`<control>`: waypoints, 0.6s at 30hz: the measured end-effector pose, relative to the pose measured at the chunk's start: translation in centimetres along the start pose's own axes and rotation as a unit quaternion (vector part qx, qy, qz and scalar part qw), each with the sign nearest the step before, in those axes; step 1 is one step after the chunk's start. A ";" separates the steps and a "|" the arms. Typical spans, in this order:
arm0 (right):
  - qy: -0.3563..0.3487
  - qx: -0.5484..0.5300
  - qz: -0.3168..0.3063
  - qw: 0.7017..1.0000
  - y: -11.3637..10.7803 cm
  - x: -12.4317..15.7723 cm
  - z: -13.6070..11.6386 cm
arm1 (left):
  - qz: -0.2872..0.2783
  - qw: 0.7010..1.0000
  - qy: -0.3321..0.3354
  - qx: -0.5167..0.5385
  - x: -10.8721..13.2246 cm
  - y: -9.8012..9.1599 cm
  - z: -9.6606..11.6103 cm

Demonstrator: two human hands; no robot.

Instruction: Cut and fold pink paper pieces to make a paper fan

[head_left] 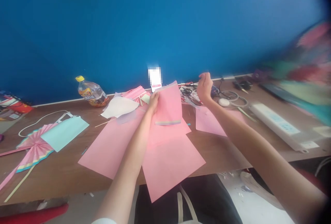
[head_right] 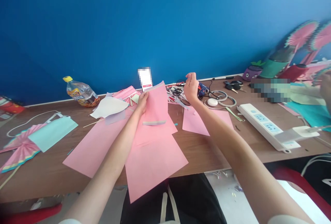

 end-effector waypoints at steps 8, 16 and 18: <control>0.018 -0.063 0.005 0.998 4.3 3.5 1.2 | -0.037 0.999 -0.038 -0.009 0.3 0.8 0.2; -0.002 -0.104 -0.123 0.987 7.6 4.1 1.4 | 0.016 0.997 -0.059 -0.040 1.1 -0.4 0.4; -0.021 -0.090 -0.121 0.988 7.8 4.2 1.5 | 0.022 0.997 -0.056 -0.054 1.3 -0.5 0.7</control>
Point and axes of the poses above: each hand's wrist, its own x-axis away from the middle knuckle, its own y-axis out of the palm, z = x × y, the point moved 10 cm from there along -x, towards the middle knuckle, and after that the axes turned 11 degrees about -x, right-handed, at the moved point
